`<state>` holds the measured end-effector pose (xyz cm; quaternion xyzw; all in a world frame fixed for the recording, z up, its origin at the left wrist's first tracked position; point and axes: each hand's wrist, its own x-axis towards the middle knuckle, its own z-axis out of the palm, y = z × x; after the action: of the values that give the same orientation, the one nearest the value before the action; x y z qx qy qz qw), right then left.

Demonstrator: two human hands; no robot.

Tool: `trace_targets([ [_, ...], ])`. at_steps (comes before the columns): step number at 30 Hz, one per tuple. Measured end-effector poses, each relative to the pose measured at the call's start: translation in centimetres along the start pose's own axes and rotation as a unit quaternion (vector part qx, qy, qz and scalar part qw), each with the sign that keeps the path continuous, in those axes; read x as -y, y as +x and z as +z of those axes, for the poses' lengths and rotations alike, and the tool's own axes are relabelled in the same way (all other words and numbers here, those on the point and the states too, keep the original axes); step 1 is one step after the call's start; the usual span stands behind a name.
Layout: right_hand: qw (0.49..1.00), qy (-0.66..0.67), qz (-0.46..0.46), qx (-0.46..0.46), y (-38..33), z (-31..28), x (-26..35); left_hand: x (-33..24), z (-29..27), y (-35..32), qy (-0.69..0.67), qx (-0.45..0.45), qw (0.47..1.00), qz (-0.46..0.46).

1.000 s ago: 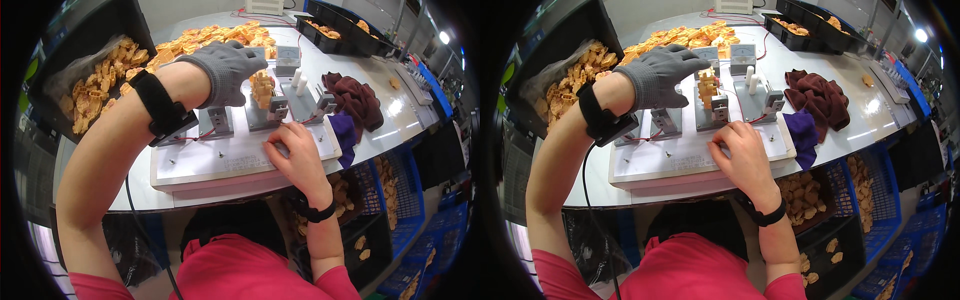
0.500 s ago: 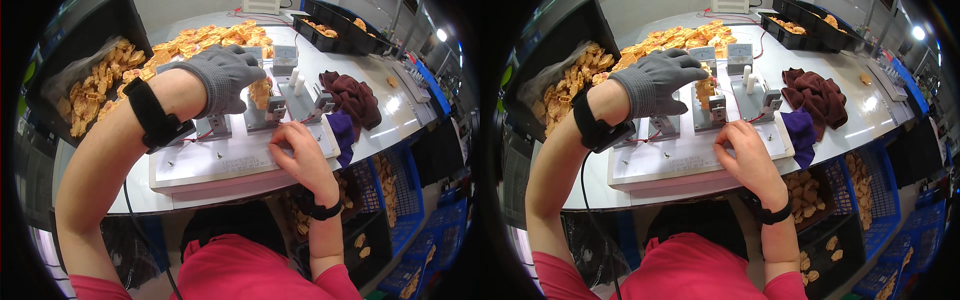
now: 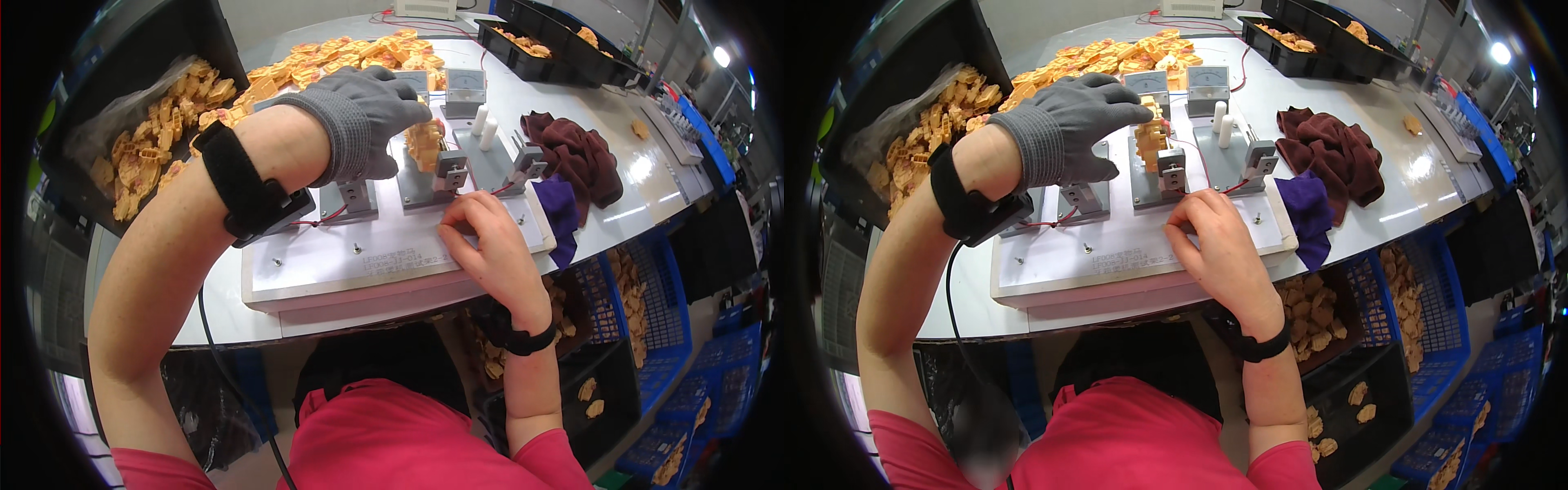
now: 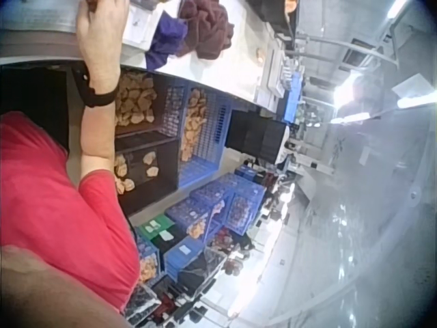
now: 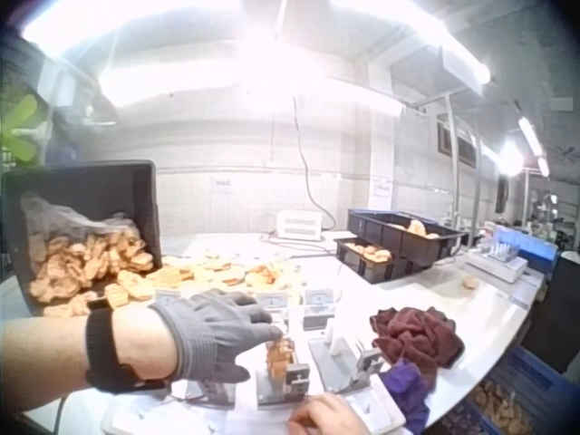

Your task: The person places yellow plastic components onto a testing jig, connects wires, and operates a lever to test the parts. The person also wipes the work surface with a cloth and handles the plastic parts individually, moving them between the jig and a nearby bin.

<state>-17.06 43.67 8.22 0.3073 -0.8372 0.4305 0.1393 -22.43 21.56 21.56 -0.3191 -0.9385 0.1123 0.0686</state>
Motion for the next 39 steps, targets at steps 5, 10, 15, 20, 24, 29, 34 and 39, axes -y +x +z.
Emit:
trace_targets([
  [5,1.000,-0.001,0.004,-0.007,0.0,0.1,0.2,0.1,0.0,-0.1,0.007,0.010,1.000,-0.026],
  [10,1.000,-0.009,0.002,-0.010,0.1,0.2,0.2,0.3,0.2,-0.3,0.009,0.000,1.000,-0.022],
  [15,1.000,-0.018,0.001,-0.013,0.0,0.2,0.2,0.5,0.4,-0.3,-0.006,-0.004,1.000,-0.012],
  [20,0.998,0.007,0.050,-0.036,-0.2,0.4,0.4,0.6,0.4,-0.3,0.001,-0.019,1.000,0.004],
  [24,0.994,0.020,0.076,-0.069,-0.4,0.6,0.5,0.6,0.2,-0.7,-0.003,-0.030,1.000,-0.004],
  [29,0.990,0.044,0.092,-0.097,-0.4,0.9,0.5,1.1,-0.3,-1.0,0.012,-0.040,0.999,-0.021],
  [34,0.987,0.043,0.104,-0.114,-0.4,1.2,0.6,1.6,-1.0,-1.1,0.023,0.019,0.998,-0.064],
  [39,0.985,0.048,0.107,-0.125,-0.5,1.3,0.7,1.7,-1.2,-1.6,0.034,0.002,0.997,-0.069],
])
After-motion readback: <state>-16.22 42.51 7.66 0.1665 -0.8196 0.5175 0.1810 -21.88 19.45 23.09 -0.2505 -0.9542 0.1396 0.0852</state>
